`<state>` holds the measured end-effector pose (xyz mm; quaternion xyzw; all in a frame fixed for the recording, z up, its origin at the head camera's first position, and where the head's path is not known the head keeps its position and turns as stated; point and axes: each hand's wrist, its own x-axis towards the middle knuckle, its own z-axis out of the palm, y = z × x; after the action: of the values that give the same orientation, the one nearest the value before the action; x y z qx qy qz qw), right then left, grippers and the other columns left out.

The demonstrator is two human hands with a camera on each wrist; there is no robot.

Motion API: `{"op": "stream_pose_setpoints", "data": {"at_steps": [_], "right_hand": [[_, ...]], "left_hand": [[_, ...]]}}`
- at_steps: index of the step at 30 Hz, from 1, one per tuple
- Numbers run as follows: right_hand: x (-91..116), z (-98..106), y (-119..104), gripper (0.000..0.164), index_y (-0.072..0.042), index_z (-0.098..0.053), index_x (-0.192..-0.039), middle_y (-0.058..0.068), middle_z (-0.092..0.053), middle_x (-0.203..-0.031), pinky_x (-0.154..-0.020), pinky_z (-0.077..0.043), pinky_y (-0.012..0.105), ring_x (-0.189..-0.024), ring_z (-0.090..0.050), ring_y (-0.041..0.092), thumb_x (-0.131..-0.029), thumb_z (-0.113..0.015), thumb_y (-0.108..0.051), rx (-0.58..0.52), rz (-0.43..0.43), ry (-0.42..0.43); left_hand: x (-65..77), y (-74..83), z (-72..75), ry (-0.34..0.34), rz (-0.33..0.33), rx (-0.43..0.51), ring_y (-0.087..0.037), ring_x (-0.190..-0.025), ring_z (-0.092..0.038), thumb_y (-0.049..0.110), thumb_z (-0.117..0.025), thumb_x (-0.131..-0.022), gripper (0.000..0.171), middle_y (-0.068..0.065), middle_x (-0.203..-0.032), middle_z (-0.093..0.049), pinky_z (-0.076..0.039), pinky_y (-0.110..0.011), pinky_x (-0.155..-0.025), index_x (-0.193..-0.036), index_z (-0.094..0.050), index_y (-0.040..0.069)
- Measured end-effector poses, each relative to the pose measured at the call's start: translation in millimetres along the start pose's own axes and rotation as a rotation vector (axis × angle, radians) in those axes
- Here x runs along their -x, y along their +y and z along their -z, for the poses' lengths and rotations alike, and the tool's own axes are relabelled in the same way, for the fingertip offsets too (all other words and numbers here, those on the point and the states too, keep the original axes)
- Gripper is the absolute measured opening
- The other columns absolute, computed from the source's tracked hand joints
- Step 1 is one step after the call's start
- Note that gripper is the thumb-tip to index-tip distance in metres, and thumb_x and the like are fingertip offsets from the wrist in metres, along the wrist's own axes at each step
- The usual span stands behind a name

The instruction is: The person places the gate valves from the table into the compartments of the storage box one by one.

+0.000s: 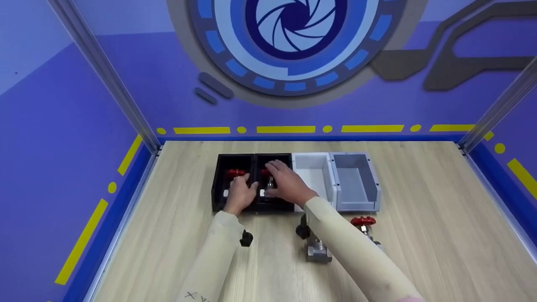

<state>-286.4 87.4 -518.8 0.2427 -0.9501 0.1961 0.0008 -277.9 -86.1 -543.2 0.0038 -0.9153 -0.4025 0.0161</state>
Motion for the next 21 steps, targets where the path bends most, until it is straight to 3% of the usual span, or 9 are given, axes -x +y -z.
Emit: {"op": "stream_pose_setpoints", "data": {"at_steps": [10,21], "right_hand": [[4.4,6.8,-13.1,0.082,-0.003,-0.039,-0.146,0.017,-0.041,-0.150,-0.115,-0.033,0.043,-0.144,-0.032,0.033,-0.081,-0.077,-0.036,-0.022,0.042,0.028],[12.0,7.4,-16.9,0.081,-0.004,-0.040,-0.146,0.018,-0.041,-0.150,-0.115,-0.034,0.043,-0.143,-0.034,0.030,-0.081,-0.078,-0.035,-0.052,0.044,0.047]], "left_hand": [[-0.5,-0.2,0.0,0.002,-0.043,0.005,-0.034,-0.109,-0.064,0.017,-0.064,-0.091,0.034,-0.020,-0.114,-0.069,-0.050,-0.045,-0.095,-0.121,-0.065,0.001],[-0.9,0.0,0.4,-0.015,-0.028,0.003,-0.035,-0.109,-0.063,0.018,-0.064,-0.092,0.031,-0.020,-0.114,-0.068,-0.049,-0.046,-0.095,-0.118,-0.066,0.001]]}}
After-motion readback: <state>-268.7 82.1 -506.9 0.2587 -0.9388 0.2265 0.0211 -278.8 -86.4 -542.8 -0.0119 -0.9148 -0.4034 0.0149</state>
